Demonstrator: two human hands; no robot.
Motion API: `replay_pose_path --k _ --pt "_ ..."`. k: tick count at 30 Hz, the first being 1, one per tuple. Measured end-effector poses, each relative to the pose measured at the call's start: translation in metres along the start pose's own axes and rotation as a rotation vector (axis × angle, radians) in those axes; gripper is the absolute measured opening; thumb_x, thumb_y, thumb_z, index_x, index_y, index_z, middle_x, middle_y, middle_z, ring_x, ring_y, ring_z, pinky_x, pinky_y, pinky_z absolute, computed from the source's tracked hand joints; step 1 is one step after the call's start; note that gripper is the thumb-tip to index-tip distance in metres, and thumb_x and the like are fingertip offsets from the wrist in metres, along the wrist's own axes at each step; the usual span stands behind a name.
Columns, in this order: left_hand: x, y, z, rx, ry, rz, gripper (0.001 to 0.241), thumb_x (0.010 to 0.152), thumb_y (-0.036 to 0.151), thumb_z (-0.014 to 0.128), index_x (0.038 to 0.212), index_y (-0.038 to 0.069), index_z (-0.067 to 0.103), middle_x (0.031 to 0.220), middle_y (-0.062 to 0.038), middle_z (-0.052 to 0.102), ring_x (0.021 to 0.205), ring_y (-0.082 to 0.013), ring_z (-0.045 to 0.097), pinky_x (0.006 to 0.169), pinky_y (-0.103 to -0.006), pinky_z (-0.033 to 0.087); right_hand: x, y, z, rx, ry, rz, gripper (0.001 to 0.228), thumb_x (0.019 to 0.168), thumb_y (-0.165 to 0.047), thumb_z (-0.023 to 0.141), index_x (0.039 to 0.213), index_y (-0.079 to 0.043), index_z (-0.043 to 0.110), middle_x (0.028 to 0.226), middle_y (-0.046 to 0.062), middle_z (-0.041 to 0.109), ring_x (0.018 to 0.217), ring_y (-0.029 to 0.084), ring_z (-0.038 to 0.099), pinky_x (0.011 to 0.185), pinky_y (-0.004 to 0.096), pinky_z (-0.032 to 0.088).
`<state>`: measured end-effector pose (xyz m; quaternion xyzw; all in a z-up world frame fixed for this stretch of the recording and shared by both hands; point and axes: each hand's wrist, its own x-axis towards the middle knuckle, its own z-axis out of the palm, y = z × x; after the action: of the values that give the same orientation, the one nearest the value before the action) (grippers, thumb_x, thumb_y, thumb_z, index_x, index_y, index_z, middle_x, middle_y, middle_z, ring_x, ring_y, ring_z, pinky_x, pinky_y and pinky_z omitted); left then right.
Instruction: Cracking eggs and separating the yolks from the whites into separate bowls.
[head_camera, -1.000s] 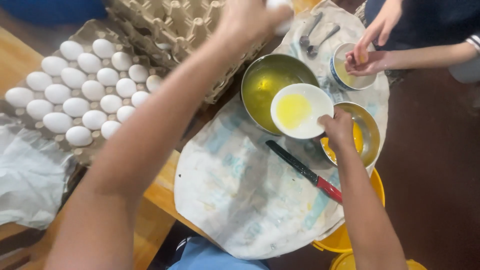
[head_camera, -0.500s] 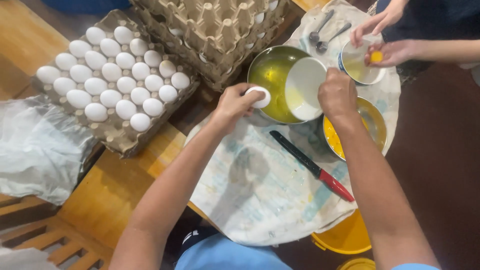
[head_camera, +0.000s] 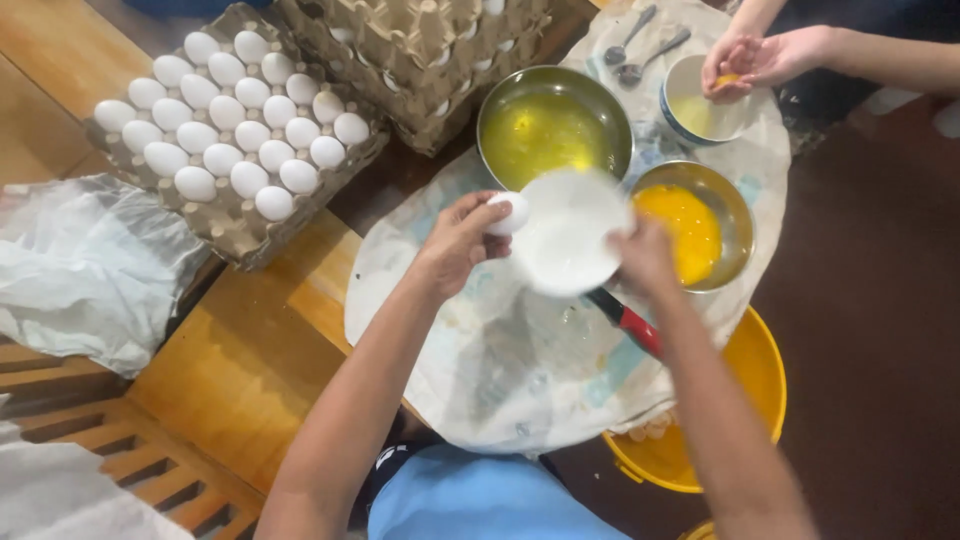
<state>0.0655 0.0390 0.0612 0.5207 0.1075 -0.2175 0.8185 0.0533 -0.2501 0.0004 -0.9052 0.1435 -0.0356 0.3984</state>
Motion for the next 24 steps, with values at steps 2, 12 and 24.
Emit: replay_pose_path --k 2,12,24 --pt "-0.005 -0.020 0.004 0.012 -0.021 0.020 0.059 0.085 0.030 0.080 0.132 0.000 0.060 0.102 -0.012 0.071 0.084 -0.0200 0.070 0.077 -0.0350 0.066 -0.024 0.038 0.035 0.089 -0.067 0.109 0.038 0.081 -0.012 0.070 0.111 0.011 0.070 0.073 0.027 0.066 0.067 0.042 0.069 0.059 0.049 0.050" --pt "-0.009 -0.140 0.012 -0.131 0.031 -0.170 0.055 0.089 0.027 0.079 0.135 0.004 0.061 0.106 -0.017 0.066 0.084 -0.0283 0.071 0.077 -0.0406 0.067 -0.079 0.053 0.009 -0.115 -0.343 0.069 0.047 0.093 -0.028 0.074 0.129 0.000 0.064 0.098 0.019 0.076 0.073 0.030 0.074 0.059 0.042 0.061" --pt "-0.008 -0.186 0.005 -0.250 0.047 -0.194 0.044 0.095 0.028 0.074 0.132 0.009 0.061 0.104 -0.011 0.065 0.086 -0.0287 0.071 0.080 -0.0413 0.066 -0.088 0.165 0.010 -0.875 0.114 -0.576 0.017 0.084 -0.024 0.070 0.087 -0.008 0.069 0.071 0.009 0.062 0.073 0.032 0.064 0.061 0.044 0.050"
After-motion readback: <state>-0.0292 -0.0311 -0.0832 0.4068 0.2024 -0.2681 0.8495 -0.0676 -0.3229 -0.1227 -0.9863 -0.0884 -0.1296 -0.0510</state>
